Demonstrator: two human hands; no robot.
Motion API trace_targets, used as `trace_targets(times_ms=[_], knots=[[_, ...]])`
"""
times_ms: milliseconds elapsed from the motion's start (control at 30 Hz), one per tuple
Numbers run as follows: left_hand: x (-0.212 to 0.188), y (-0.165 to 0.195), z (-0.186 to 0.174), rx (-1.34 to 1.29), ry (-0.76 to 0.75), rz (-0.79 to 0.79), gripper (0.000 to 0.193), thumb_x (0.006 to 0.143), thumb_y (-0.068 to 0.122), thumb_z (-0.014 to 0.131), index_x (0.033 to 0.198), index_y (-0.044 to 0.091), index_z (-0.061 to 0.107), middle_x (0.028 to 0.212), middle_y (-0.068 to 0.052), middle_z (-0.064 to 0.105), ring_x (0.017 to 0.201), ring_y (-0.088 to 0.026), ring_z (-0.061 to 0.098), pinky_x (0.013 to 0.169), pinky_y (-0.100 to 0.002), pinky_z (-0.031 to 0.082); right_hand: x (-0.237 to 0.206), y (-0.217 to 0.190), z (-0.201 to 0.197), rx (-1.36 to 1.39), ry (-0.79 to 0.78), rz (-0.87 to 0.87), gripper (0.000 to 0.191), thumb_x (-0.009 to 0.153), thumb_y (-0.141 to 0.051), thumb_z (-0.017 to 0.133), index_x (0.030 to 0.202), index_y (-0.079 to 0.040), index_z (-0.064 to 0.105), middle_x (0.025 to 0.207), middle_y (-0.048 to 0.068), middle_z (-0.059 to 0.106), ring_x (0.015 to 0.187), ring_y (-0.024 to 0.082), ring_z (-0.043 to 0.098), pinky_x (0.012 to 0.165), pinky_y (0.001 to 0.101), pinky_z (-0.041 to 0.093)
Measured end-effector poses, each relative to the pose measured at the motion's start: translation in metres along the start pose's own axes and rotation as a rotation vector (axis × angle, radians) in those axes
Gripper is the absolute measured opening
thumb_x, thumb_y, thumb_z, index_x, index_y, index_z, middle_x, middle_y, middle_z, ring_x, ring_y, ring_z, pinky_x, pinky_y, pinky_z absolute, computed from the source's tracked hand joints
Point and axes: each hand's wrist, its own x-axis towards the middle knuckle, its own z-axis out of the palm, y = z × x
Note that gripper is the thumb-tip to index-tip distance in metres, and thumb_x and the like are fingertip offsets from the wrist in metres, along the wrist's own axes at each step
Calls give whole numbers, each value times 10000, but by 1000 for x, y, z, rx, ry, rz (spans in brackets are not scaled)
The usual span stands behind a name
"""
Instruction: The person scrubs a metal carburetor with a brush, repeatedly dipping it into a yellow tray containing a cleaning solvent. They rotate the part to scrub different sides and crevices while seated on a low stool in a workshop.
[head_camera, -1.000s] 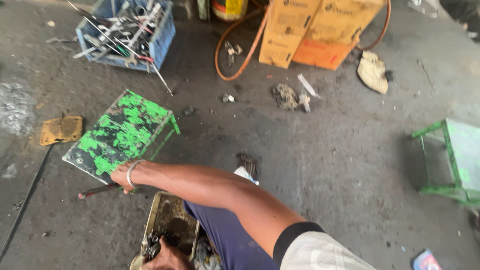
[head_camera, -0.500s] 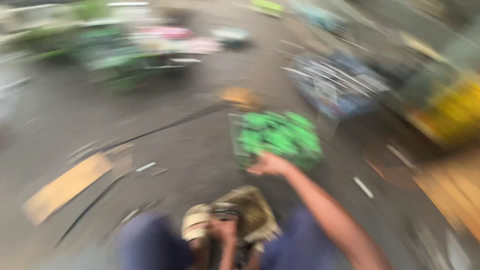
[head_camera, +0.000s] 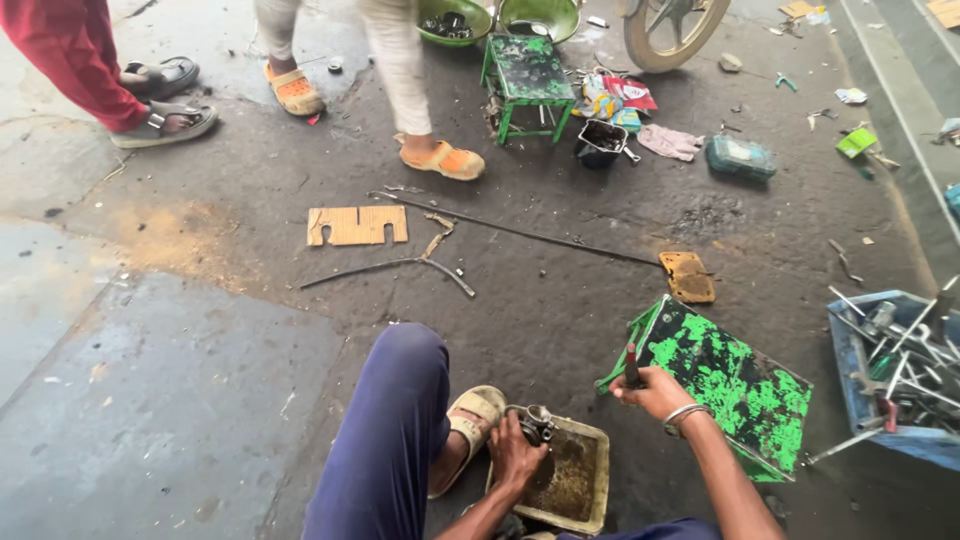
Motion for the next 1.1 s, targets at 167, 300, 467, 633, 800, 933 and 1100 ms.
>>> trace_targets(times_ms=[167,300,467,633,800,933,1100], knots=[[0,-2,5,-32,44,18,894,705,339,913,1397,48,428,1404,-193,512,1303,-419,463,1081,-552,376,1,14,1,-73,-66,62,277,811,-236,843,993,-30,811,810,54,794,751,140,702,734,318,566],[-3,-3,8,-67,10,-4,865,717,320,903,1393,51,435,1379,-200,516,1308,-417,455,1087,-559,369,-4,20,-2,-52,-58,157,375,817,-326,831,1083,-61,829,781,58,769,660,148,609,626,327,492],[-3,-2,14,-92,-68,-15,831,755,311,864,1412,48,428,1382,-218,516,1284,-421,485,1102,-557,384,-11,16,-7,31,-7,249,374,822,-301,806,1105,-57,828,837,52,766,682,130,625,628,325,526],[4,-3,25,-127,-86,-42,825,715,264,889,1381,74,441,1392,-215,494,1272,-422,474,1080,-582,391,-10,16,-9,-32,-63,235,378,841,-289,791,1104,-21,832,828,75,779,659,168,608,626,336,545],[7,-6,31,-127,-76,-49,792,736,277,866,1378,71,452,1337,-204,532,1211,-388,523,1051,-554,430,-10,23,-9,6,-83,205,381,864,-301,770,1099,-4,809,812,72,742,686,163,609,643,313,534],[4,-8,33,-131,-42,-18,836,719,290,888,1385,56,439,1316,-198,525,1207,-386,505,1048,-555,407,-10,26,-9,-3,-104,225,393,878,-319,751,1121,-14,794,831,83,760,720,163,655,679,308,564],[0,-7,34,-112,-3,10,823,721,319,883,1373,61,452,1303,-180,527,1192,-407,495,1029,-557,396,-10,28,-9,7,-128,257,392,895,-300,729,1159,-16,784,868,93,778,761,171,707,705,316,603]])
